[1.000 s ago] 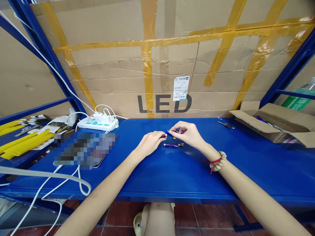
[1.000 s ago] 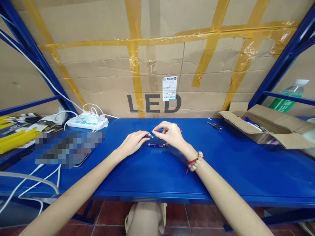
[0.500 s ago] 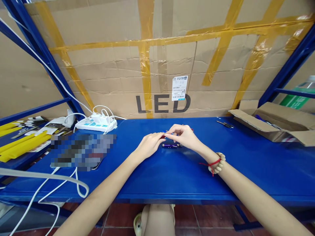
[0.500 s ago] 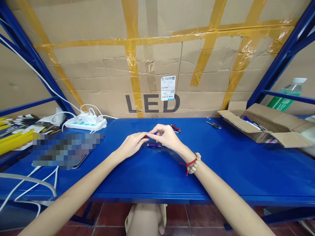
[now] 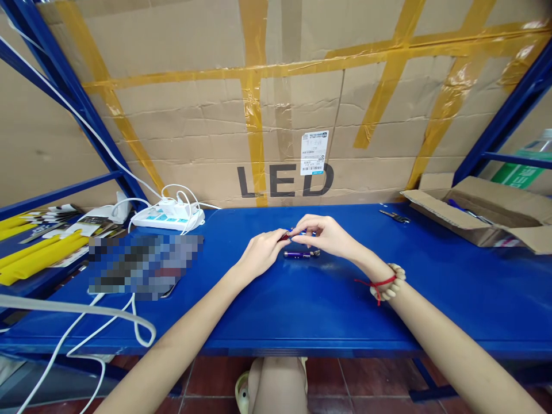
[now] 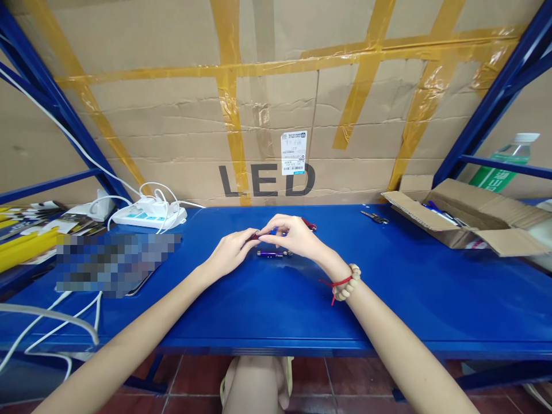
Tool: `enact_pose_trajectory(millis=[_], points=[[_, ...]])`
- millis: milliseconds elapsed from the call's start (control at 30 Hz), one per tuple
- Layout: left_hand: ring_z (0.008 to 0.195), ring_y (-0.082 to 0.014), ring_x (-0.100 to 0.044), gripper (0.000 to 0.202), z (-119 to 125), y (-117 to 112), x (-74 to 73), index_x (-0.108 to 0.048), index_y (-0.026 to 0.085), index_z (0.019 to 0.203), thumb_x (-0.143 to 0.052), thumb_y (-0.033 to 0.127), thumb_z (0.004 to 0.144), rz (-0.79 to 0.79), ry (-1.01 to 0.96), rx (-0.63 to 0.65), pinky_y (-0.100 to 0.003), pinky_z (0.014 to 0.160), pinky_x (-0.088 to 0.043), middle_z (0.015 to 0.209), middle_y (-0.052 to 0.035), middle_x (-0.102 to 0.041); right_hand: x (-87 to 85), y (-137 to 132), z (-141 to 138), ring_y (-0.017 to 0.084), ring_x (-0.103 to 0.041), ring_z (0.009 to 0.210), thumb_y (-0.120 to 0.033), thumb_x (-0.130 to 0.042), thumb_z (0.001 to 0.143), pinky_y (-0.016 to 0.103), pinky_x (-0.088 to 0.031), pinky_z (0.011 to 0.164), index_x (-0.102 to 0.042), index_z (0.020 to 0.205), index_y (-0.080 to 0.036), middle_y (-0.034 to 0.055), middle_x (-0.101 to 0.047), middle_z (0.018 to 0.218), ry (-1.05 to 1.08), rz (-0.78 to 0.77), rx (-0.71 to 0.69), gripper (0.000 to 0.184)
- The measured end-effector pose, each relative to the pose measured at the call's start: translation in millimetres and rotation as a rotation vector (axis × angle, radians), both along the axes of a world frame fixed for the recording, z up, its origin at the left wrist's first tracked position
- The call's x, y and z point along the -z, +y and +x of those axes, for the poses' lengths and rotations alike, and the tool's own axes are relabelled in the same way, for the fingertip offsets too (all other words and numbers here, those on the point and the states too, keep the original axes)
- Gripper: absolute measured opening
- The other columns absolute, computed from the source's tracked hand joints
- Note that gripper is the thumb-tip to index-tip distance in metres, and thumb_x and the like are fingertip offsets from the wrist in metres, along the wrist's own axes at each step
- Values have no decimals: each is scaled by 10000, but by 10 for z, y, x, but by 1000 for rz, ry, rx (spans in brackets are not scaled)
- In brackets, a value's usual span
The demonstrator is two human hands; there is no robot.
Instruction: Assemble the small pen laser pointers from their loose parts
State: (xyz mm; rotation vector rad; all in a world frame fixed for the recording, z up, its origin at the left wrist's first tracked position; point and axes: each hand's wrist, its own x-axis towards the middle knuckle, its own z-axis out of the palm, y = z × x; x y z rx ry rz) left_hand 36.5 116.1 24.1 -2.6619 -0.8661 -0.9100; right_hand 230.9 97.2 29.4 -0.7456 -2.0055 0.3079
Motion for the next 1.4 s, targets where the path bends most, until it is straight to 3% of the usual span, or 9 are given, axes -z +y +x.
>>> enact_pose_trajectory(millis=[233, 333, 467, 567, 733, 933, 1400], points=[[830, -155, -604, 166, 4, -6, -24, -516, 203, 957, -434, 332, 893, -2, -16, -99, -258, 736, -439, 901, 9, -642, -28, 92, 348, 109, -550, 621, -484, -711, 593, 221, -428, 566, -706, 840, -179, 48, -645, 858, -364, -174, 155, 392], [832, -163, -605, 201, -1, 2, -22, -519, 206, 961, -443, 375, 882, 4, -5, -120, -270, 747, -434, 900, 8, -646, 0, 135, 430, 115, -562, 622, -465, -709, 603, 216, -425, 561, -709, 848, -174, 48, -660, 857, -409, -249, 164, 381], [847, -168, -605, 212, -5, 7, -23, -526, 207, 976, -452, 379, 877, -1, 2, -111, -278, 758, -435, 915, 0, -650, 50, 191, 450, 116, -567, 554, -412, -672, 664, 213, -420, 514, -709, 778, -152, 40, -660, 701, -432, -347, 147, 286], [880, -160, -599, 204, -10, 5, -22, -533, 207, 997, -430, 349, 892, -21, -10, -69, -275, 784, -437, 958, -2, -646, 44, 190, 410, 116, -569, 533, -383, -658, 685, 217, -423, 507, -703, 723, -149, 38, -650, 651, -360, -267, 181, 242], [960, -152, -575, 264, -15, 15, 10, -538, 195, 1060, -330, 297, 932, 8, -23, 48, -273, 839, -440, 1067, -18, -619, -40, 62, 208, 110, -570, 565, -393, -634, 719, 217, -439, 502, -698, 786, -145, 55, -659, 743, 19, -68, 127, 265], [985, -165, -571, 284, -3, 22, 35, -547, 170, 1069, -326, 284, 931, 24, -18, 88, -290, 871, -446, 1068, -45, -619, -49, -17, 44, 116, -580, 617, -371, -666, 703, 220, -440, 510, -703, 739, -164, 48, -651, 761, 119, 29, 24, 213], [938, -144, -582, 269, -6, -45, 61, -538, 192, 1062, -316, 271, 933, -97, 0, 164, -243, 820, -449, 1043, -27, -615, 37, 54, 23, 103, -550, 561, -328, -724, 623, 219, -448, 514, -677, 651, -142, 34, -627, 658, 149, -141, -59, 194]])
